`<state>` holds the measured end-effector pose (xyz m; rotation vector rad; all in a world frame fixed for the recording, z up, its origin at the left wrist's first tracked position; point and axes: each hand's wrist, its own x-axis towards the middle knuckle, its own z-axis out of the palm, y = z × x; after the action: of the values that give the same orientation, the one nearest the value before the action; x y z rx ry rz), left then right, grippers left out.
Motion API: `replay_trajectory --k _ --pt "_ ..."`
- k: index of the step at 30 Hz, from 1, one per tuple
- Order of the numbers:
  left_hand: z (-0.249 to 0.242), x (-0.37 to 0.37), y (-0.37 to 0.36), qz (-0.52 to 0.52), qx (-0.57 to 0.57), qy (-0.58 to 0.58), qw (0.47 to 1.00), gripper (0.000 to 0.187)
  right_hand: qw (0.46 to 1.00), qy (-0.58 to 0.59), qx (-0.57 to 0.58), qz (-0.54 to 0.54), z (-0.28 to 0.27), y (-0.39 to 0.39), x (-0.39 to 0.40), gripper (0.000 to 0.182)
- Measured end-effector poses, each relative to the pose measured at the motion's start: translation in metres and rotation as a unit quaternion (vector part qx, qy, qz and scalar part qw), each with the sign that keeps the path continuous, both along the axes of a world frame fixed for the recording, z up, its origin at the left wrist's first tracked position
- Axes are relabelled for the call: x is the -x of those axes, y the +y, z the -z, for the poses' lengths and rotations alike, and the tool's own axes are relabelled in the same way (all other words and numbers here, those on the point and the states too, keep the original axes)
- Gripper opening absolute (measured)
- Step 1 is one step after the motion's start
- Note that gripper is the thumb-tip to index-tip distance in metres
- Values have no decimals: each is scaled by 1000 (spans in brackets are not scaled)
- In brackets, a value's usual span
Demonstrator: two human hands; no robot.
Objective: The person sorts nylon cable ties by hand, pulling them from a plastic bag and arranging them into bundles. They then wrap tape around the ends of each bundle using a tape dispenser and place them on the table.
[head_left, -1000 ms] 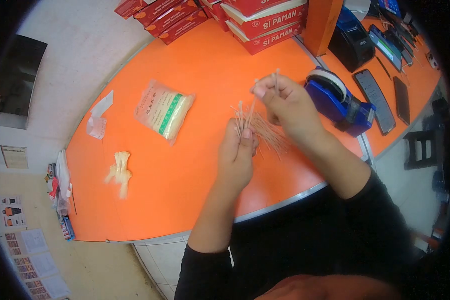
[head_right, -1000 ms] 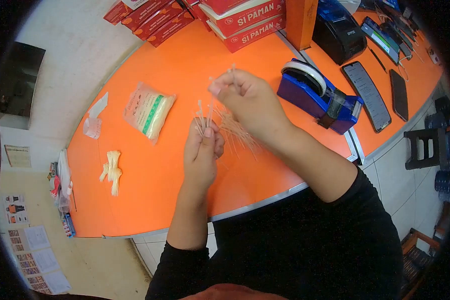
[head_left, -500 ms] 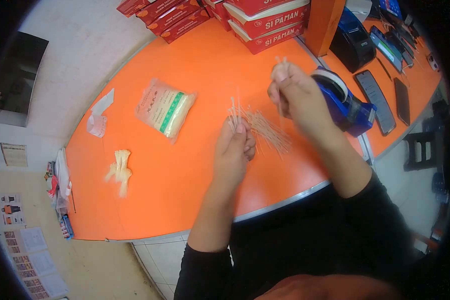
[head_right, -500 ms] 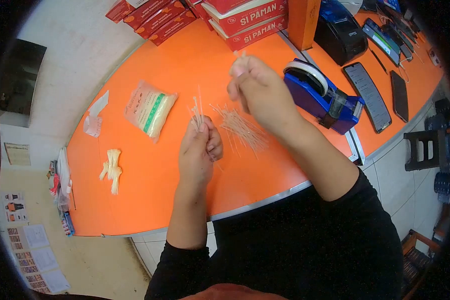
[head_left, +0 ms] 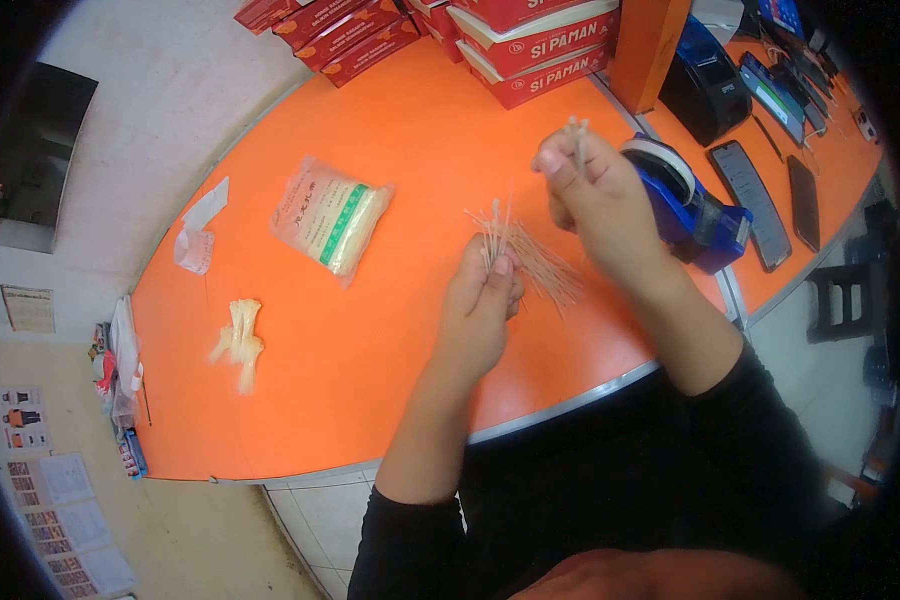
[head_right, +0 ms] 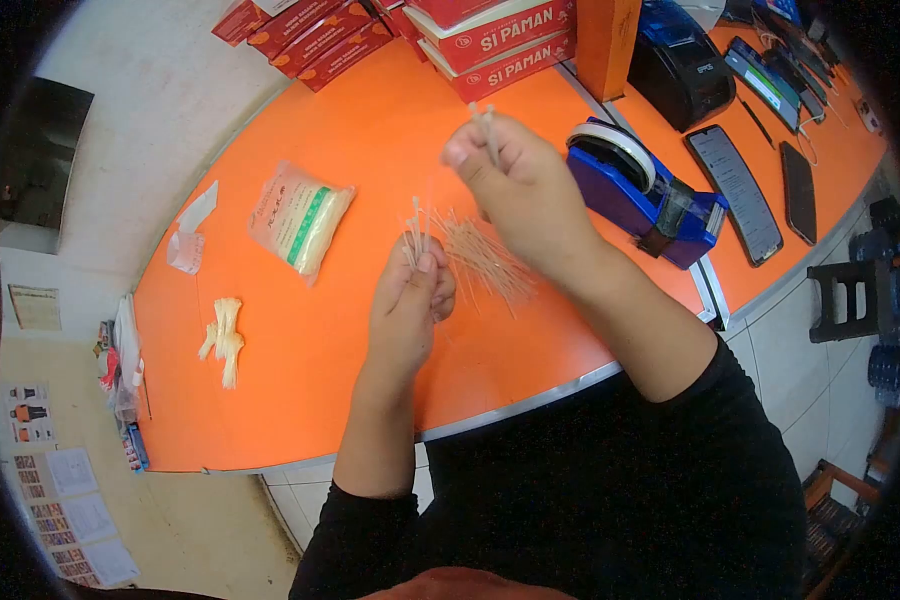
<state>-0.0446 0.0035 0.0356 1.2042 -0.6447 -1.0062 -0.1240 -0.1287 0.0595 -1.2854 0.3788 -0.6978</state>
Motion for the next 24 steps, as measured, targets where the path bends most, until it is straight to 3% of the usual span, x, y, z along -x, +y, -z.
replay_trajectory --k 3,6,8,9,11,12,14,17,18,19,20,21,22,24 --pt "-1 0 0 2 -1 -5 1000 15 999 -30 4 44 -3 -6 1 12" --pt "0 -3 2 -5 8 -7 1000 15 998 32 25 42 -9 -7 2 13" --pt "0 -3 1 -4 15 -8 1000 15 972 157 173 -21 -4 -3 -2 13" --pt "-1 -1 1 -6 8 -5 1000 14 972 157 174 -21 2 0 -5 13" --pt "0 0 0 -8 0 -1 1000 14 982 44 182 -6 16 7 -11 13" --pt "0 -1 0 -4 -1 -20 1000 13 982 44 182 -7 11 6 -9 13" --pt "1 -2 2 -3 -3 -40 999 12 994 -20 69 85 -3 0 -2 14" --pt "2 -5 2 -11 -16 -72 997 12 986 -61 28 156 -11 -14 6 14" --pt "2 -8 2 -40 -16 -66 997 12 966 -40 187 172 -6 -21 4 11" --pt "2 -11 3 -68 -16 -61 996 12 966 -40 187 172 -1 -23 4 11" --pt "1 -13 3 -68 -17 -62 996 12 945 137 290 64 4 -24 4 10" --pt "0 -15 3 -91 -8 -52 994 12 873 308 376 -48 8 -24 4 12" --pt "-1 -15 3 -113 2 -41 993 12 873 309 375 -46 17 -19 0 12" --pt "-1 -16 4 -103 5 -29 994 13 793 425 433 -61 35 -5 -10 18"
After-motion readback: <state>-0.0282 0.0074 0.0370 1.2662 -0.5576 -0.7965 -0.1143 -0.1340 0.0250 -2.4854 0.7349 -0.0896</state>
